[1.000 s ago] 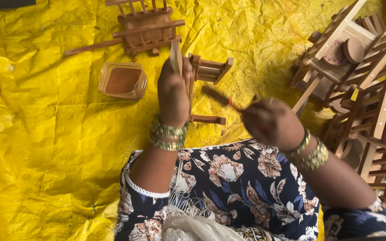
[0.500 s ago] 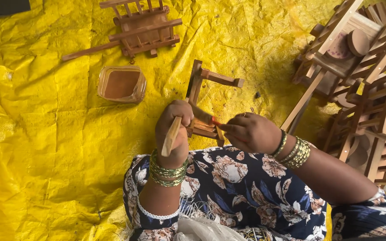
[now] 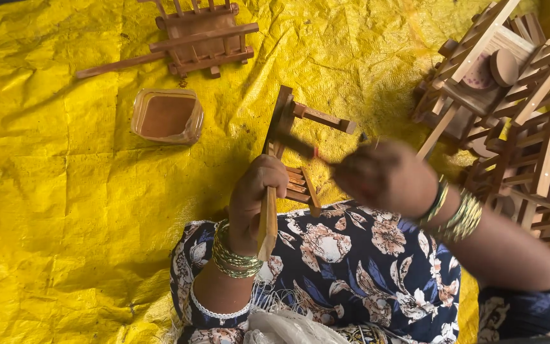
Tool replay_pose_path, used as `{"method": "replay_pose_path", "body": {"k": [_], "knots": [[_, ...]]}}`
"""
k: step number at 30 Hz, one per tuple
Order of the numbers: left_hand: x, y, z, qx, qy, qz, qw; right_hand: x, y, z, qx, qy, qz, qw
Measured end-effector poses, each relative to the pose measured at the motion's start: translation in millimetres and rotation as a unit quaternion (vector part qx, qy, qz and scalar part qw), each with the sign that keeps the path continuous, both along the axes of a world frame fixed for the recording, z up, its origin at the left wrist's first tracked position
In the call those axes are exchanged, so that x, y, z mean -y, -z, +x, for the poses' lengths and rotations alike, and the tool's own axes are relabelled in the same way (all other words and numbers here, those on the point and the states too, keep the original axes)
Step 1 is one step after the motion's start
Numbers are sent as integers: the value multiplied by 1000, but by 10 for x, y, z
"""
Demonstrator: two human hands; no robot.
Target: The person sits on a tarp-covered floor and applies brown stain with a brush to small wooden furniture pieces, including miniature chairs and bench-like frames. They hold each piece steady with one hand, dip the brush into a plastic container of stain, and brush the surfaces and slats, rotating the piece to reach different sides.
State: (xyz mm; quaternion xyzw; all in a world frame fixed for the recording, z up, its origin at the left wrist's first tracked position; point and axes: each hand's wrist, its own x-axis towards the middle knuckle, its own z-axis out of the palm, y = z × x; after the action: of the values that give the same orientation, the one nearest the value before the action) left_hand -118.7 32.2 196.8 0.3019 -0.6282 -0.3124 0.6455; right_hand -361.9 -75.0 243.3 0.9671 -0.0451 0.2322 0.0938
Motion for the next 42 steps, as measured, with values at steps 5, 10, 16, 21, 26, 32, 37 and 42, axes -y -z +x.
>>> {"method": "replay_pose_path", "body": {"k": [5,10,16,21,26,32,37,42], "knots": [[33,-54,15,-3,28,-31,999,600,-408,351,-33,61,269,961],[-13,-75,70,25,24,-32,999,1002,-606,555,-83,126,382,912],[2,-114,100,30,30,-42,998,1443,-618,586,-84,176,368,909],[6,-142,108,31,39,-54,997,1461,-885,573,-75,154,290,942],[5,-146,95,43,50,-59,996,1509,-801,597,-127,138,340,921],[10,-191,80,48,56,-71,995,1721,-974,434,-125,109,224,960],[21,-212,76,46,60,-43,996,1369,-1123,301,-97,100,238,961],[14,-170,69,44,66,-72,994,1425,-839,381,-132,183,323,919]]}}
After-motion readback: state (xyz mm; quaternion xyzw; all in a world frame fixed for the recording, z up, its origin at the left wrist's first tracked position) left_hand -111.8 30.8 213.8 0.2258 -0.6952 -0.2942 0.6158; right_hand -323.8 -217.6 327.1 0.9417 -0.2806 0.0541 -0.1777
